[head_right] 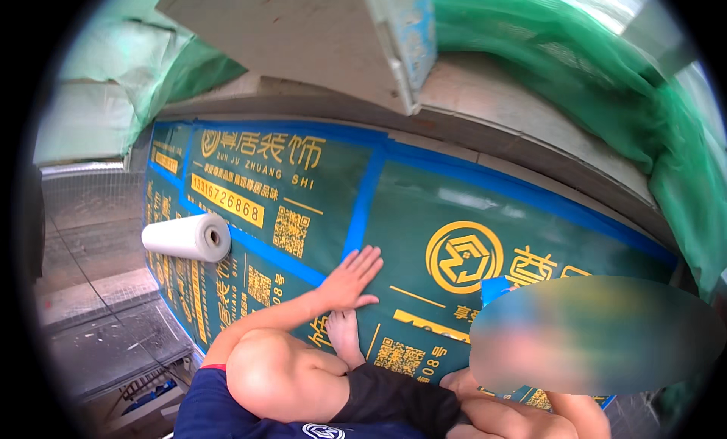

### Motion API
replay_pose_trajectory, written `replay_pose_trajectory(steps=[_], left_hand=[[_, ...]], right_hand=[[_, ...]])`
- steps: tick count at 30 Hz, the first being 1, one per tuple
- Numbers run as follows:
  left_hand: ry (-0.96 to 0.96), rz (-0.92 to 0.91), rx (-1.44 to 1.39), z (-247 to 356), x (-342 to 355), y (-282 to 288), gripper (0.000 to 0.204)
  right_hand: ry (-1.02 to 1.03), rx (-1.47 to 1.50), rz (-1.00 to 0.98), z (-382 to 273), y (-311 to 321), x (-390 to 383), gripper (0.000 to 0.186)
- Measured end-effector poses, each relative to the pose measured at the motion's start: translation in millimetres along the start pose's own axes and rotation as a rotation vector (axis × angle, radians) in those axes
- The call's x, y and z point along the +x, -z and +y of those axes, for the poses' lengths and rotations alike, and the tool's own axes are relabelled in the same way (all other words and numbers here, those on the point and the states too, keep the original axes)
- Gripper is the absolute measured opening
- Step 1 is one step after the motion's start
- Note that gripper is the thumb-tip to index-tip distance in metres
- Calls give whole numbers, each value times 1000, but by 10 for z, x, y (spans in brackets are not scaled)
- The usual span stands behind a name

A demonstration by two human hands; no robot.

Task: The person applies blue tape to the edges and seams of large green advertising banners laid out on the floor and against a wall, then uses scissors to cut the tape and smooths it down by hand.

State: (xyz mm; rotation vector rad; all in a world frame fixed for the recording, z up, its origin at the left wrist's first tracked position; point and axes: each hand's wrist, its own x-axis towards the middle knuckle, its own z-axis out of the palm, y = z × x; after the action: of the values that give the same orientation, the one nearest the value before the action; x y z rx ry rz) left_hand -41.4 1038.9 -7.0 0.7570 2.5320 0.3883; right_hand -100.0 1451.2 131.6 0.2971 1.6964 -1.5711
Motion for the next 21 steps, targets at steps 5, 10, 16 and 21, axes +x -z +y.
replay_pose_trajectory(steps=[5, 10, 16, 21], left_hand=[[43, -71, -93, 228, -705, -294, 84], [-35, -30, -240, -116, -963, -268, 62], [-53, 126, -285, -330, -1171, -378, 37], [46, 302, -360, -165, -1115, -314, 26]], right_hand=[[-144, -182, -117, -516, -250, -24, 69], [-214, -369, -82, -781, -756, 285, 68], [-38, -519, -244, -938, -1434, 889, 68], [26, -436, -363, -895, -1875, 1081, 65]])
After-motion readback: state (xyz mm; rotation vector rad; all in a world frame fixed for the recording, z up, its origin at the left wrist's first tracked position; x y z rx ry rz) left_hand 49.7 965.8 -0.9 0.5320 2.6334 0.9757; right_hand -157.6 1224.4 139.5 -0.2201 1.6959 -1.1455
